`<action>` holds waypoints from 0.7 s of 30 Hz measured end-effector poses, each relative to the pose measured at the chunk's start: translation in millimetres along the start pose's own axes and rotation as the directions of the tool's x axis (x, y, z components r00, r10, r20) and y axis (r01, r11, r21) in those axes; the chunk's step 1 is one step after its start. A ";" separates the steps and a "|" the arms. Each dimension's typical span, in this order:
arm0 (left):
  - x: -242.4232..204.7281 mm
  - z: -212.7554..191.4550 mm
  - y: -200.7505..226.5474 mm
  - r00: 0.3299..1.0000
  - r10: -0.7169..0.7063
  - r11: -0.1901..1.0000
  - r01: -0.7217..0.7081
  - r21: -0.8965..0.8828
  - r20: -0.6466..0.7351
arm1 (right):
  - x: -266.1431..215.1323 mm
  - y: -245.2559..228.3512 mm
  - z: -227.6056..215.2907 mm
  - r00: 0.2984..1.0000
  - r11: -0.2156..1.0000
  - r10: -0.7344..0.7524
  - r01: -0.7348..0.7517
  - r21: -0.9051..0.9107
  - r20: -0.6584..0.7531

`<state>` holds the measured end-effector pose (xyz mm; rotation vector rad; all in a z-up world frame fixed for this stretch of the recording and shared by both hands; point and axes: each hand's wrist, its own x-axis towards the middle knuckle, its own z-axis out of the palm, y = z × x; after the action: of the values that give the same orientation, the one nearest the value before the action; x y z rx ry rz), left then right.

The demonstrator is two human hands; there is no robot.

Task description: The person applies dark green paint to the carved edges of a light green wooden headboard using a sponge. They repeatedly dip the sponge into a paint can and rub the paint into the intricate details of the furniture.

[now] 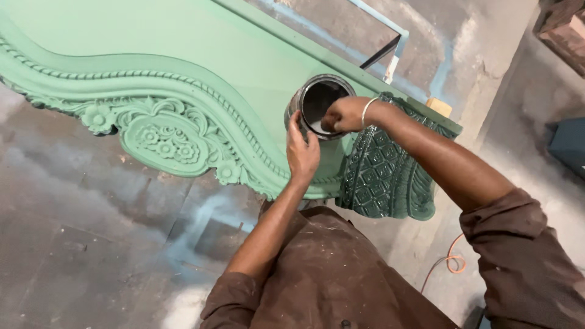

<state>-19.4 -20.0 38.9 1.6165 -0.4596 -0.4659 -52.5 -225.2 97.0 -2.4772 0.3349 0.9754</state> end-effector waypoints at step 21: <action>-59.4 64.7 -10.2 0.957 0.168 0.979 -0.133 0.157 -0.235 | -61.9 112.0 174.6 0.775 -0.297 0.389 0.617 0.729 -0.497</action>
<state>-104.3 -40.2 24.8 1.7326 -0.4300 -0.1148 -241.1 -232.4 -9.2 -0.8383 0.6633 -0.4844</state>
